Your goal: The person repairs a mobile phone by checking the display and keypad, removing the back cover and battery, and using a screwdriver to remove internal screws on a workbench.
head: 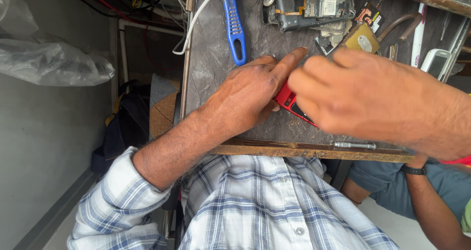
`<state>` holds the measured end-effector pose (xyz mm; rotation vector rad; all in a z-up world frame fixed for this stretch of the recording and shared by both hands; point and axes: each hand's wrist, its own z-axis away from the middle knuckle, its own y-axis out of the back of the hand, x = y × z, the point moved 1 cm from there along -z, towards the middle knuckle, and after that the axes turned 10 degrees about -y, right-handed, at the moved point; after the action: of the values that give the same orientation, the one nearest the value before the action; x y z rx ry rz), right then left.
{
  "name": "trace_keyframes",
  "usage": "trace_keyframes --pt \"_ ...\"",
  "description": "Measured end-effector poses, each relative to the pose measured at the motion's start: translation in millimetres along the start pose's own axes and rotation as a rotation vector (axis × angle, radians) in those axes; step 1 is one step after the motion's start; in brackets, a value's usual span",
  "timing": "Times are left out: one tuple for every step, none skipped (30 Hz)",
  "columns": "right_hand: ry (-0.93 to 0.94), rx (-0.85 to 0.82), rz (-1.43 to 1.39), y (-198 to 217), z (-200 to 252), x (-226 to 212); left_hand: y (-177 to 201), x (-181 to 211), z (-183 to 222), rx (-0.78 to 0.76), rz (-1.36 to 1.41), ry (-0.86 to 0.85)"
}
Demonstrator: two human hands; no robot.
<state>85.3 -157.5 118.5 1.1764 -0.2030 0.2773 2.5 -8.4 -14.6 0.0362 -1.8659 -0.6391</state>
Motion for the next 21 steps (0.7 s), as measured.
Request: trace_keyframes --pt "0.063 -0.008 0.073 0.1 0.2 0.7 0.2 0.3 -0.3 -0.001 0.002 0.002" --pt "0.125 -0.017 0.146 0.0 1.1 1.5 0.1 0.3 -1.0 -0.003 0.004 0.005" --pt "0.188 -0.026 0.218 -0.7 2.4 1.8 -0.3 0.3 -1.4 -0.005 0.006 0.008" --pt "0.203 -0.025 0.209 -2.1 3.0 1.8 -0.8 0.0 -1.7 -0.010 0.003 0.011" --pt "0.220 -0.025 0.200 -4.2 3.4 1.5 -1.4 -0.3 -2.2 -0.015 0.001 0.014" --pt "0.236 -0.025 0.191 -6.1 4.0 0.9 -1.7 -0.6 -2.2 -0.020 -0.001 0.017" --pt "0.223 -0.041 0.160 -7.5 4.5 -0.3 -1.5 -0.6 -1.5 -0.016 -0.009 0.012" --pt "0.210 -0.057 0.129 -8.3 5.2 -1.9 -1.1 -0.5 -0.6 -0.011 -0.017 0.007" --pt "0.194 -0.075 0.099 -8.7 6.0 -2.6 -0.9 -0.5 -0.5 -0.007 -0.025 -0.001" --pt "0.127 -0.075 0.132 -8.9 5.8 -2.1 -0.8 -0.5 -0.7 0.001 -0.020 -0.004" --pt "0.058 -0.076 0.166 -8.8 4.9 -2.1 -0.5 -0.4 -0.9 0.008 -0.015 -0.007" --pt "-0.011 -0.078 0.199 -8.0 3.9 -1.8 -0.2 0.0 -1.1 0.016 -0.010 -0.011" --pt "-0.069 -0.081 0.145 -6.2 2.9 -1.7 0.3 0.2 -1.2 0.006 -0.004 0.000" --pt "-0.127 -0.084 0.090 -3.8 2.3 -1.8 0.8 0.6 -1.3 -0.003 0.001 0.011" --pt "-0.185 -0.089 0.034 -1.5 2.5 -1.3 1.0 0.9 -1.6 -0.013 0.008 0.021" --pt "-0.134 -0.128 0.050 -0.4 2.6 -0.4 1.5 1.1 -1.8 -0.008 0.005 0.010" --pt "-0.081 -0.167 0.064 -0.1 2.5 1.1 2.3 1.2 -1.8 -0.002 0.002 0.000" --pt "-0.029 -0.205 0.079 0.0 2.5 1.7 2.9 1.4 -1.9 0.005 -0.001 -0.010" --pt "0.034 -0.232 0.076 -0.5 1.7 0.3 3.1 1.6 -2.0 0.000 0.001 -0.001" --pt "0.098 -0.260 0.074 -1.9 0.3 -2.1 3.2 1.8 -2.0 -0.006 0.003 0.008" --pt "0.161 -0.289 0.071 -3.1 -0.1 -4.4 2.8 2.0 -2.2 -0.010 0.006 0.017"
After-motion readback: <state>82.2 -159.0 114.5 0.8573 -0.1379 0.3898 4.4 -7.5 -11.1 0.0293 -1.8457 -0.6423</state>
